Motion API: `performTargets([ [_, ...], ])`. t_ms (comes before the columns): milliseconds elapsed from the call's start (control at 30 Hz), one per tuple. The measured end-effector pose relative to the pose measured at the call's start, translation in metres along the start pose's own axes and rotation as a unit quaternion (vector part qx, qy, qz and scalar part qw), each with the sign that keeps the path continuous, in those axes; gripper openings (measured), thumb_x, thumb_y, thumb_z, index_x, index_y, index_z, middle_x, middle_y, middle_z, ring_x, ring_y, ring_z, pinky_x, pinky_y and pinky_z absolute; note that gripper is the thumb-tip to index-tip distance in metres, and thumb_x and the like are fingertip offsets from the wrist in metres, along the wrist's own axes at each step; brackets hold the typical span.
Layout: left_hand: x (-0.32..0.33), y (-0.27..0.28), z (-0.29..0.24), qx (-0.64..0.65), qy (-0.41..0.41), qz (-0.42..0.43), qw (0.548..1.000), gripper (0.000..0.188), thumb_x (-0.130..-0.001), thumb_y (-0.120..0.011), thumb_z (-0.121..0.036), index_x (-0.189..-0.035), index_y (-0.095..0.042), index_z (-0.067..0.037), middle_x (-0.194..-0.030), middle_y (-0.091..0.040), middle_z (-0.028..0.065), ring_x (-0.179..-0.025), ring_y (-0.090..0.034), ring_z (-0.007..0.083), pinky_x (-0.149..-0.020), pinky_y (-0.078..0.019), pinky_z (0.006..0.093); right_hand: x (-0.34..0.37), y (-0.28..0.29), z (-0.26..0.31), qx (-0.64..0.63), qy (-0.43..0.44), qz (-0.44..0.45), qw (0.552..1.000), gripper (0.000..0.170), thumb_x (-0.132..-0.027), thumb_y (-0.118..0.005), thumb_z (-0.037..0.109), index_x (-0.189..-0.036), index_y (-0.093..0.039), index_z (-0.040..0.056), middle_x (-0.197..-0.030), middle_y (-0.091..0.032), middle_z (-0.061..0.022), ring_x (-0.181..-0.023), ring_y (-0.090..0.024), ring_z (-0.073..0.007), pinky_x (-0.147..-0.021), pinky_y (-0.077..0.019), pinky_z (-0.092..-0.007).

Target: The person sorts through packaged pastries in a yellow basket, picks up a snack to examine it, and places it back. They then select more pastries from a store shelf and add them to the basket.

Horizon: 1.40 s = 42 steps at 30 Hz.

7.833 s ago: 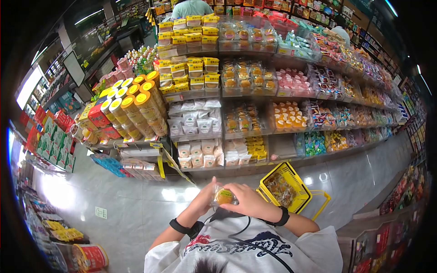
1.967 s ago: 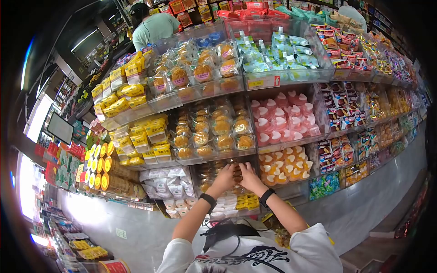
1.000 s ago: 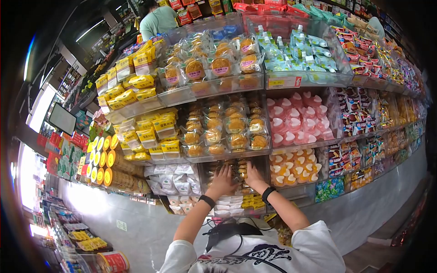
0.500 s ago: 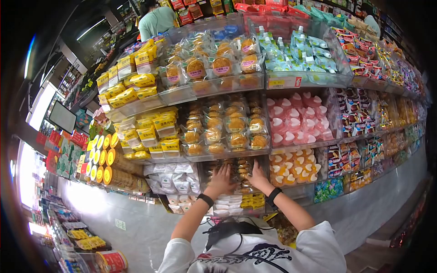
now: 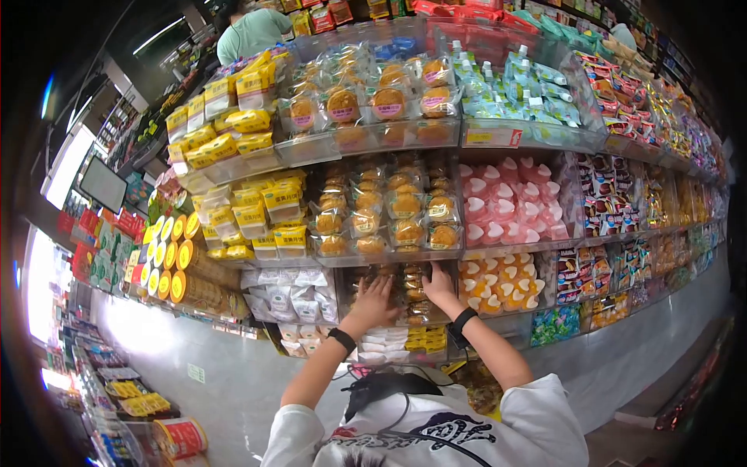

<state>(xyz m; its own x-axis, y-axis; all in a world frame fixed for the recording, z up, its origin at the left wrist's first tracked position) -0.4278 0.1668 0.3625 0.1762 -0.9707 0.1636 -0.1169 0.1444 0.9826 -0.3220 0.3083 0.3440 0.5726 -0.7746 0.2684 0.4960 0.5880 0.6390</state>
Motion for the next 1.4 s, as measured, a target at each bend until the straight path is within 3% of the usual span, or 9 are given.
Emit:
performTargets([
  [33,0.004,0.007,0.0,0.012,0.001,-0.01,1.0,0.084,-0.081,-0.054,-0.056,-0.139,-0.028,0.0,-0.14,-0.037,0.0157,-0.134,-0.03,0.0284,-0.109,-0.0162,0.054,-0.005,-0.005,0.01,0.011,0.117,-0.047,0.992,0.056,-0.083,-0.056,0.022,-0.135,-0.039,0.0139,-0.13,-0.044,-0.0257,-0.113,-0.046,-0.0446,-0.097,-0.0392,-0.0435],
  [167,0.025,0.044,-0.004,0.088,-0.009,-0.039,0.995,0.08,-0.081,-0.056,-0.052,-0.135,-0.032,0.003,-0.133,-0.044,0.0194,-0.131,-0.033,0.031,-0.109,-0.0166,0.0539,-0.003,-0.04,0.018,0.134,0.113,0.098,0.98,0.058,-0.086,-0.053,0.027,-0.14,-0.033,0.0227,-0.145,-0.018,-0.0277,-0.124,-0.034,-0.047,-0.104,-0.0281,-0.0516],
  [367,0.069,0.076,0.006,0.107,-0.002,-0.089,0.99,0.078,-0.08,-0.061,-0.048,-0.133,-0.035,0.002,-0.131,-0.045,0.0189,-0.129,-0.035,0.032,-0.107,-0.0206,0.0553,0.004,-0.041,0.032,0.131,0.046,0.092,0.986,0.056,-0.087,-0.053,0.029,-0.14,-0.036,0.0221,-0.146,-0.016,-0.0242,-0.124,-0.029,-0.052,-0.106,-0.0249,-0.0518],
  [600,0.115,0.089,0.04,0.165,0.086,-0.121,0.975,0.074,-0.082,-0.062,-0.04,-0.135,-0.03,0.001,-0.128,-0.045,0.0234,-0.125,-0.039,0.035,-0.106,-0.0231,0.0539,-0.001,-0.048,0.039,0.357,0.162,0.022,0.92,0.057,-0.088,-0.049,0.039,-0.141,-0.034,0.0246,-0.148,-0.017,-0.0177,-0.125,-0.028,-0.0505,-0.108,-0.0114,-0.0588],
  [700,0.133,0.075,0.062,0.202,0.144,-0.137,0.959,0.074,-0.081,-0.063,-0.038,-0.135,-0.031,0.001,-0.118,-0.05,0.0232,-0.117,-0.045,0.0363,-0.103,-0.027,0.0543,-0.003,-0.05,0.039,0.353,0.148,0.067,0.921,0.058,-0.087,-0.046,0.043,-0.141,-0.033,0.0259,-0.148,-0.017,-0.0185,-0.124,-0.03,-0.0509,-0.108,-0.0059,-0.0594],
  [900,0.157,0.052,0.085,0.208,0.204,-0.167,0.942,0.071,-0.081,-0.063,-0.036,-0.135,-0.032,0.0,-0.117,-0.052,0.0208,-0.115,-0.047,0.0362,-0.103,-0.0285,0.0528,-0.009,-0.048,0.049,0.386,0.161,0.124,0.9,0.06,-0.087,-0.047,0.045,-0.141,-0.033,0.0239,-0.144,-0.026,-0.0208,-0.124,-0.031,-0.0496,-0.107,-0.0102,-0.0604],
  [1000,0.17,0.049,0.093,0.221,0.221,-0.173,0.934,0.07,-0.082,-0.061,-0.036,-0.135,-0.032,-0.002,-0.115,-0.054,0.0205,-0.111,-0.049,0.0358,-0.101,-0.031,0.0512,-0.016,-0.041,0.055,0.342,0.218,-0.027,0.914,0.061,-0.088,-0.045,0.049,-0.141,-0.032,0.022,-0.144,-0.027,-0.021,-0.125,-0.031,-0.0496,-0.105,-0.0158,-0.0597],
  [1100,0.185,0.048,0.093,0.216,0.23,-0.192,0.929,0.067,-0.084,-0.059,-0.036,-0.136,-0.032,-0.003,-0.105,-0.058,0.0202,-0.101,-0.054,0.0359,-0.096,-0.0346,0.0488,-0.026,-0.052,0.046,0.369,0.187,0.012,0.91,0.062,-0.089,-0.04,0.053,-0.142,-0.032,0.0219,-0.145,-0.022,-0.0237,-0.125,-0.03,-0.0501,-0.104,-0.0196,-0.0586],
  [1400,0.216,0.032,0.101,0.229,0.275,-0.186,0.915,0.069,-0.084,-0.061,-0.034,-0.138,-0.03,-0.005,-0.099,-0.058,0.0193,-0.1,-0.054,0.0359,-0.097,-0.034,0.0495,-0.032,-0.056,0.03,0.36,0.162,0.06,0.917,0.06,-0.09,-0.036,0.054,-0.143,-0.027,0.0278,-0.146,-0.02,-0.0253,-0.127,-0.029,-0.0502,-0.105,-0.0179,-0.0574],
])
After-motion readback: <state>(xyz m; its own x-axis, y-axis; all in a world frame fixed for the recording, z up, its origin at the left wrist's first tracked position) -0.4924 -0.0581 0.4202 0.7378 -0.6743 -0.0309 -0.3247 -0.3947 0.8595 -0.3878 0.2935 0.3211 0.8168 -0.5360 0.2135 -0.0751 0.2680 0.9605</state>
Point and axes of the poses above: each hand's wrist, its own x-axis away from the middle knuckle, its own y-axis out of the back of the hand, z = x × y, the point moved 8 cm from there along -x, towards the middle knuckle
